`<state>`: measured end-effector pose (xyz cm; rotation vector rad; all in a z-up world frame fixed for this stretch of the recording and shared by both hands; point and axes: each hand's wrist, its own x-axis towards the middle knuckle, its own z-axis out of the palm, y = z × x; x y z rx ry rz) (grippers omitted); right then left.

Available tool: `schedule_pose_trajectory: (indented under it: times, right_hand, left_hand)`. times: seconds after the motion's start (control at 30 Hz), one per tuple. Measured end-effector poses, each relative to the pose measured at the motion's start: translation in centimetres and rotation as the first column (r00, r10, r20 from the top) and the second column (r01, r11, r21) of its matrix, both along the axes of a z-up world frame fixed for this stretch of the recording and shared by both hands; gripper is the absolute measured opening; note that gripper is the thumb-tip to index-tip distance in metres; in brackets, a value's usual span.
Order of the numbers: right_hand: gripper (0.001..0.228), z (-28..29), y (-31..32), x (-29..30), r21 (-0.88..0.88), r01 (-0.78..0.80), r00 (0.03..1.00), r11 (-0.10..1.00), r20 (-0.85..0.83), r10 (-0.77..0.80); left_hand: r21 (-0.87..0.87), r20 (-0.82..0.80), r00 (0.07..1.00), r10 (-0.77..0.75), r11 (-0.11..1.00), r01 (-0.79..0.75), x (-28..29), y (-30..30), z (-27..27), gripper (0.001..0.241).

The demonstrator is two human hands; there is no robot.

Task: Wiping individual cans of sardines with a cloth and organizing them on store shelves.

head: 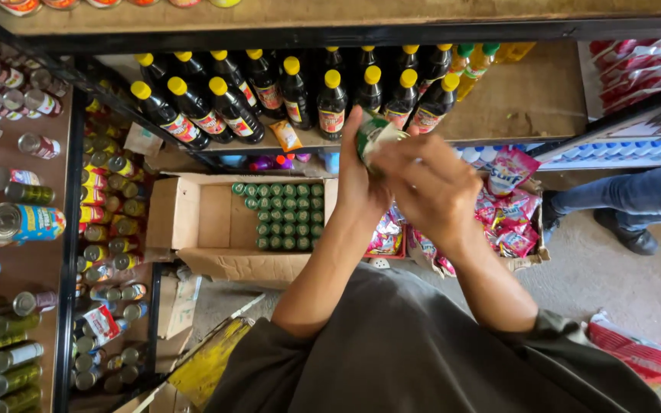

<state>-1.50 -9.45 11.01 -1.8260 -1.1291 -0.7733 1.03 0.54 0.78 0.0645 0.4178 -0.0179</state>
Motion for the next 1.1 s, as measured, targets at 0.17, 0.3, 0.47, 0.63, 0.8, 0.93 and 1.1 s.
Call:
schedule_pose_trajectory:
  times: [0.17, 0.3, 0.47, 0.63, 0.8, 0.93, 1.1]
  right_hand:
    - [0.018, 0.8, -0.9, 0.1, -0.082, -0.010, 1.000, 0.997, 0.013, 0.011]
    - [0.014, 1.4, 0.1, -0.8, -0.018, -0.014, 1.000, 1.000, -0.002, 0.014]
    - [0.018, 0.2, -0.6, 0.1, -0.036, -0.013, 1.000, 0.999, 0.025, 0.014]
    - [0.014, 1.1, -0.1, -1.2, -0.037, 0.029, 1.000, 0.999, 0.002, -0.029]
    - [0.016, 0.2, -1.2, 0.3, 0.033, 0.008, 1.000, 0.999, -0.012, -0.008]
    - [0.016, 1.2, -0.7, -1.2, -0.067, 0.080, 0.996, 0.995, 0.038, -0.078]
    - [0.016, 1.3, -1.5, 0.2, 0.040, 0.047, 0.998, 0.998, 0.031, -0.049]
  left_hand:
    - [-0.061, 0.021, 0.999, 0.033, 0.998, -0.032, 0.6, 1.3, -0.5, 0.052]
    - [-0.070, 0.014, 1.000, -0.028, 0.997, 0.029, -0.9, -0.1, 1.4, 0.054]
    - [-0.046, 0.016, 0.999, 0.028, 0.999, -0.027, 0.3, 0.9, 0.6, 0.051]
    - [-0.024, 0.040, 0.999, -0.019, 1.000, 0.020, -0.7, 0.3, 2.3, 0.053]
    - [0.024, 0.031, 0.999, -0.015, 1.000, 0.014, 0.4, 0.0, -0.1, 0.056]
    - [-0.084, 0.004, 0.998, -0.062, 0.994, 0.063, 0.0, -0.2, 2.1, 0.061]
    - [-0.032, -0.016, 1.000, 0.005, 0.999, -0.006, 1.5, -1.3, -0.7, 0.061]
